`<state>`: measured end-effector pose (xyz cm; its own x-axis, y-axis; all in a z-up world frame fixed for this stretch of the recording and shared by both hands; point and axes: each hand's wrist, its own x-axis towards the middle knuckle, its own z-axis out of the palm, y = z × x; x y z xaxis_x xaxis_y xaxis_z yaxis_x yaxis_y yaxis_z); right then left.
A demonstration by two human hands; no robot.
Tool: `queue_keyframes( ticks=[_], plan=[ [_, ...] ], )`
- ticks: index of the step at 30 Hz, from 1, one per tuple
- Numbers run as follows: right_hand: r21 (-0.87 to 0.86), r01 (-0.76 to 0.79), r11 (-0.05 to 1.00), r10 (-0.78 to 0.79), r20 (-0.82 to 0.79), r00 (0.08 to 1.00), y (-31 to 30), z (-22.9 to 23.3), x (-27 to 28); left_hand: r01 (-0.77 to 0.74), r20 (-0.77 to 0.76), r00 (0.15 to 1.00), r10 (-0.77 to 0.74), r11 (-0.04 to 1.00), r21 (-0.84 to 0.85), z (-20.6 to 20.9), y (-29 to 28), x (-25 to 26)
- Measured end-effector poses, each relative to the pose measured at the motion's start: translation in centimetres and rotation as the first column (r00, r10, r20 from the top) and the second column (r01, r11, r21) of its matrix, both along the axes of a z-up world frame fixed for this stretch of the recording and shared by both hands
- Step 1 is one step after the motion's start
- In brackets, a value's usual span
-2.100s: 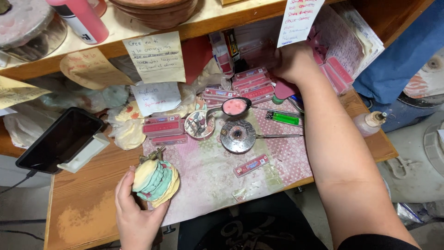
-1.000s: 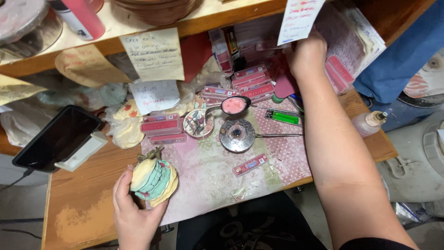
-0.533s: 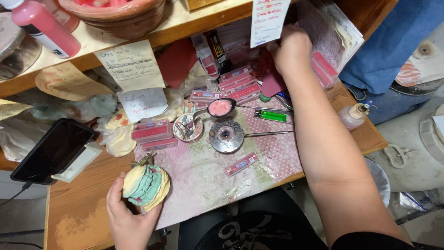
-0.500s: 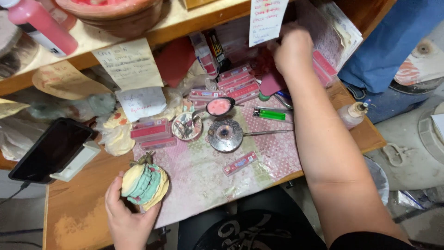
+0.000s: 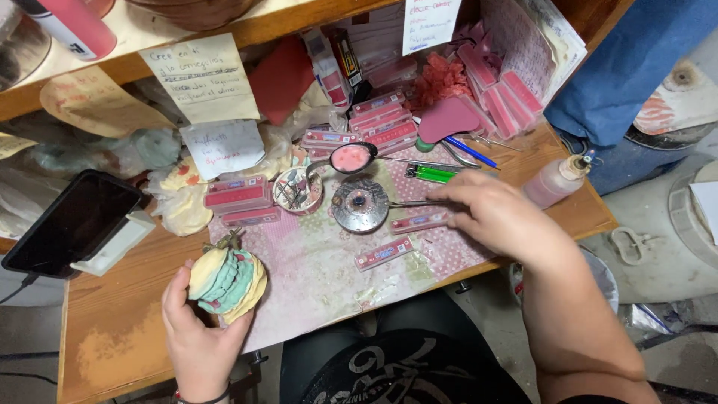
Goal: The person organizes dental material packets on a desk, placing them into groups and checking them against a small piece of paper.
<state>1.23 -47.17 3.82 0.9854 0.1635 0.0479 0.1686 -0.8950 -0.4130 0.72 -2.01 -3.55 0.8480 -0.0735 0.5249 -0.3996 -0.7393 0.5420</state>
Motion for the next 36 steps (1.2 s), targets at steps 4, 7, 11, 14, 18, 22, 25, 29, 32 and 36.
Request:
queue_keyframes(
  ticks=[4,7,11,14,18,22,25,29,32,36],
  plan=[
    [-0.16,-0.004,0.987,0.01,0.033,0.999,0.0,3.4,5.3,-0.002,0.001,1.0,0.002,1.0,-0.015,-0.1,0.0,0.0],
    [-0.358,0.258,0.897,-0.132,0.34,0.931,-1.9,0.3,16.3,0.038,0.031,0.999,-0.037,0.999,-0.021,0.1,0.0,0.3],
    [-0.073,0.361,0.93,-0.348,0.147,0.926,-2.2,-3.6,25.0,0.009,0.033,0.999,-0.008,1.0,-0.012,0.1,0.0,0.2],
    [0.167,0.414,0.895,-0.424,0.029,0.905,0.3,-2.1,24.2,-0.002,0.01,1.0,0.002,1.0,-0.019,0.0,0.1,0.3],
    [-0.013,0.295,0.956,-0.292,0.09,0.952,-0.8,-2.8,24.8,-0.002,0.0,1.0,0.002,1.0,-0.017,0.1,0.1,0.2],
    [0.771,0.288,0.568,-0.325,-0.111,0.939,-2.5,-3.5,25.5,0.016,0.008,1.0,-0.016,0.999,-0.028,0.2,0.0,0.3],
    [0.636,-0.088,0.767,-0.141,0.3,0.943,-1.9,-1.0,21.9,0.013,-0.006,1.0,-0.014,0.999,-0.033,0.1,0.1,0.2],
    [0.602,-0.174,0.78,-0.095,0.388,0.917,-1.7,-0.6,19.8,0.013,0.003,1.0,-0.013,1.0,-0.018,0.4,-0.2,0.1],
    [0.569,0.124,0.813,-0.239,0.132,0.962,-2.5,-0.4,19.0,-0.022,-0.036,0.999,0.021,1.0,-0.022,0.6,-0.3,-0.1],
    [0.415,0.098,0.905,-0.23,0.281,0.932,-4.5,-1.9,20.2,-0.011,-0.027,1.0,0.01,0.999,-0.034,0.5,-0.3,0.0]
  ],
)
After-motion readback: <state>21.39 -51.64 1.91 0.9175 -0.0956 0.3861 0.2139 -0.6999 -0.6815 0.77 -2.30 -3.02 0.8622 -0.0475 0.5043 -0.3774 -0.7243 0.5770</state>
